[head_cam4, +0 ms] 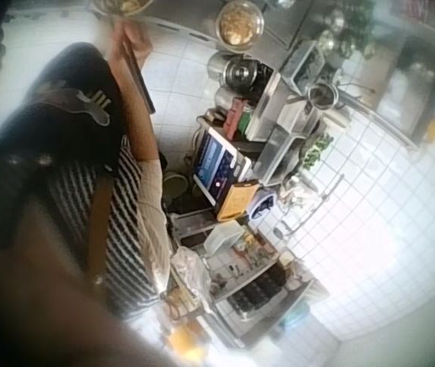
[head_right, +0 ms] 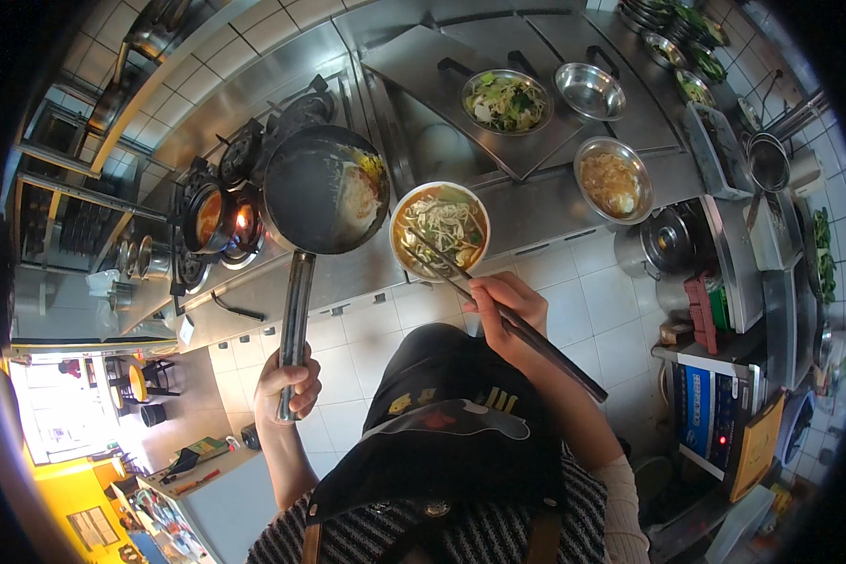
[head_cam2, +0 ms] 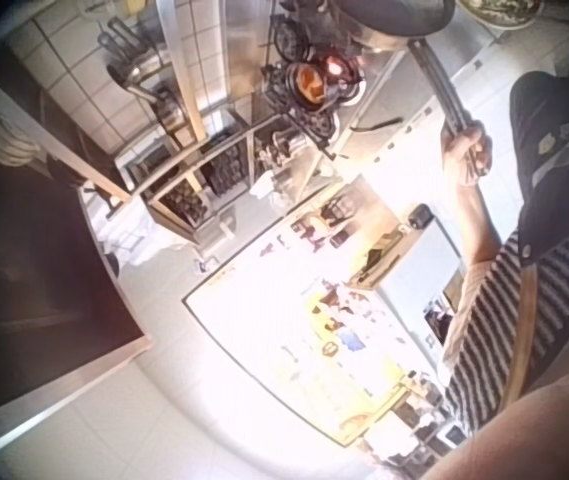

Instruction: The person assembles a bowl of noodle soup by adding bean sprouts and greens, then ladles broth from a pot into the bowl. They use chopsticks to arrange the ingredients and place the finished bowl on the counter.

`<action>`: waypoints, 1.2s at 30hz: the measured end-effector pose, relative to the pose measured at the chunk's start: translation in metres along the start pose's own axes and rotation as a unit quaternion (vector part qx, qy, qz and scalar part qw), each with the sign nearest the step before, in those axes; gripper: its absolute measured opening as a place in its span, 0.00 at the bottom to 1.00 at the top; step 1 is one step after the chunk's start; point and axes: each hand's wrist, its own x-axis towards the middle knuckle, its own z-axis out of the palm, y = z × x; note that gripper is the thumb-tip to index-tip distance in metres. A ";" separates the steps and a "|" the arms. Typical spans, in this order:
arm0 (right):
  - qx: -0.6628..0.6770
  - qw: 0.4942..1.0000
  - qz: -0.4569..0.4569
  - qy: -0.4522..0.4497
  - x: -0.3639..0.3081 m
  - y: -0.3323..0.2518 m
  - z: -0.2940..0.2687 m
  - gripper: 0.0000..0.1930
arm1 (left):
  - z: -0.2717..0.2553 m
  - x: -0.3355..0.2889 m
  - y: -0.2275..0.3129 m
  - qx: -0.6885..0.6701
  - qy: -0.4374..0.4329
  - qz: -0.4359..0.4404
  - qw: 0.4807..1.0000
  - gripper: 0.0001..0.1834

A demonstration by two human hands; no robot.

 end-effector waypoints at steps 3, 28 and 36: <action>-0.015 1.000 -0.003 0.001 0.001 0.004 0.006 0.04 | 0.000 -0.001 0.000 -0.003 0.000 0.000 1.000 0.09; -0.044 0.997 -0.057 -0.031 0.010 0.005 0.024 0.05 | -0.004 -0.006 0.000 -0.020 0.004 0.003 1.000 0.09; -0.027 0.999 -0.018 -0.004 0.007 -0.005 0.021 0.06 | -0.006 -0.005 0.000 -0.022 0.003 0.008 1.000 0.09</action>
